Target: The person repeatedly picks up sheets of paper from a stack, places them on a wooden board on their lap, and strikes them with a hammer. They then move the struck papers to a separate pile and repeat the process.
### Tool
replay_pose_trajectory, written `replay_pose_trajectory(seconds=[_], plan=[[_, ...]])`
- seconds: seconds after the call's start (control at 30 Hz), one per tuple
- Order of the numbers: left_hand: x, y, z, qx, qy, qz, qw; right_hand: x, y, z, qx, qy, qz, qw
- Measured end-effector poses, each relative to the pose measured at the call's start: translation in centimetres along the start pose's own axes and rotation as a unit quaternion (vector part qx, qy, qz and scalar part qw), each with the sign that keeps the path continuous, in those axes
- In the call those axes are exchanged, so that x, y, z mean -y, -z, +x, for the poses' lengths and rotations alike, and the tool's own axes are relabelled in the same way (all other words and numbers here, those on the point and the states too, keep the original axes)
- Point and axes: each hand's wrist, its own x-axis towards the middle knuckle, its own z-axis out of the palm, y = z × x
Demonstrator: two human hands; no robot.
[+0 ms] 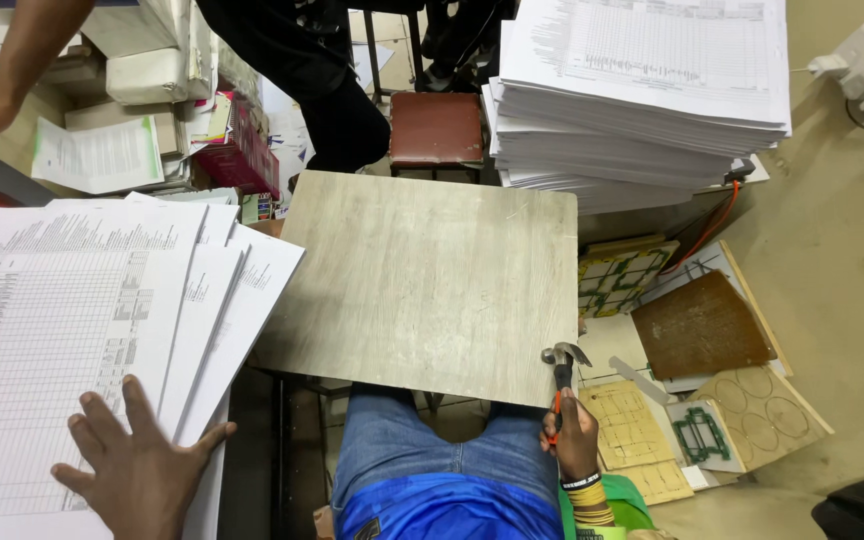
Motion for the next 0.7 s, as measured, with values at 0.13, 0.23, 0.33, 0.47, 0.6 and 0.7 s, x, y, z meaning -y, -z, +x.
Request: replay_pose_trajectory(seconds=[0.13,0.23,0.33,0.47,0.6,0.7], plan=[[-2.4,-0.7,-1.9,-0.172,-0.109,-0.012,0.979,0.5,0.3,0.1,-0.012,0.010,0.011,1.000],[-10.2,-0.4,-1.9,-0.239,-0.191,-0.087,0.948,0.6,1.1,-0.2,-0.015,0.040,-0.007,0.999],[-21.8,0.9,-0.2,-0.124,-0.262,-0.299,0.909,0.6,1.5,-0.3,-0.015,0.054,0.003,0.998],[-40.4,0.2,7.9,0.099,-0.283,-0.472,0.829,2.6,1.6,-2.1,-0.017,0.077,-0.005,0.997],[-55.4,0.1,16.4,0.146,-0.197,-0.532,0.811,1.6,3.5,-3.0,-0.028,0.085,-0.010,0.996],[-62.3,0.7,19.4,0.164,-0.169,-0.500,0.833,-0.2,5.2,-3.3,-0.048,0.036,0.009,0.998]])
